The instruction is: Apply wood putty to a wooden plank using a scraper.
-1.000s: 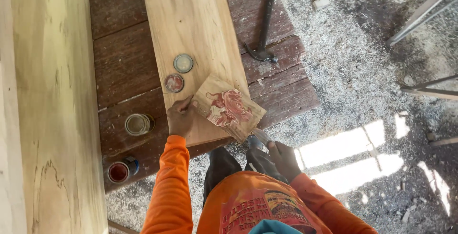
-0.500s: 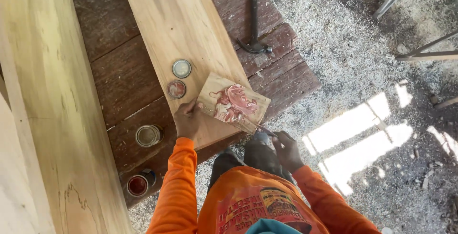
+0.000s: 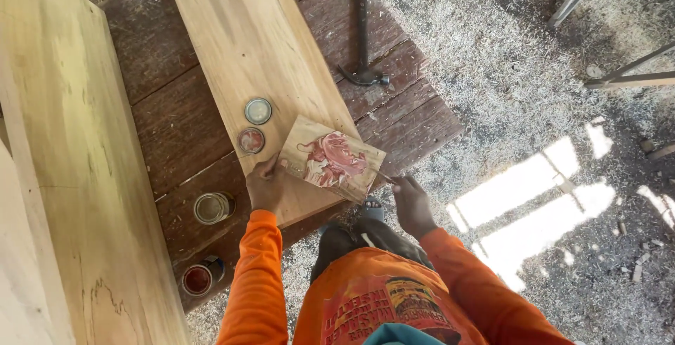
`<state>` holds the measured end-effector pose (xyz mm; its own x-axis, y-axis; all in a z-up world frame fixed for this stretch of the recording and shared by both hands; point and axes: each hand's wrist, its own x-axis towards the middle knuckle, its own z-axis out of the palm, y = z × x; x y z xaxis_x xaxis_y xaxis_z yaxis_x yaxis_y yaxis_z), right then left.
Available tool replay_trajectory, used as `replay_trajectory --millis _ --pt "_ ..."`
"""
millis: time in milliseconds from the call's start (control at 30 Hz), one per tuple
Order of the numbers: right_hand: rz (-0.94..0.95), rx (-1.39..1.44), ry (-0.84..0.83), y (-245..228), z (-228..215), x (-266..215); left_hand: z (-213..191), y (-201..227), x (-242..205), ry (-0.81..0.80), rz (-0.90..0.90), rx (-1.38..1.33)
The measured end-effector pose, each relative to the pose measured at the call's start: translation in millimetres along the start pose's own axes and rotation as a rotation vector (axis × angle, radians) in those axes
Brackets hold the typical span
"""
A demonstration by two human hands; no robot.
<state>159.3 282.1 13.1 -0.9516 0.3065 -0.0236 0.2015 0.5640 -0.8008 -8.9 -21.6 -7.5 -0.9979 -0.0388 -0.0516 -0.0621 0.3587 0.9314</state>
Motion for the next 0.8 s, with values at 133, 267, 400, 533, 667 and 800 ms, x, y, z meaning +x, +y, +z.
replay_trajectory --millis 133,267,400,533,667,800 --pt "-0.05 -0.077 -0.015 40 -3 -20 4 -2 3 0.006 -0.002 -0.011" --pt "-0.002 -0.129 -0.06 42 -40 -37 8 -4 -5 0.081 -0.044 -0.026" --pt "-0.139 -0.145 0.009 19 -47 -5 11 -2 -4 0.097 -0.087 -0.074" --pt "-0.171 -0.091 -0.012 31 -37 0 11 2 -9 0.118 -0.105 -0.071" --pt "-0.095 -0.025 -0.059 51 -47 -8 15 4 -5 0.136 -0.087 -0.04" --pt "-0.089 -0.062 -0.014 29 -65 -2 14 3 -10 0.133 -0.097 -0.038"
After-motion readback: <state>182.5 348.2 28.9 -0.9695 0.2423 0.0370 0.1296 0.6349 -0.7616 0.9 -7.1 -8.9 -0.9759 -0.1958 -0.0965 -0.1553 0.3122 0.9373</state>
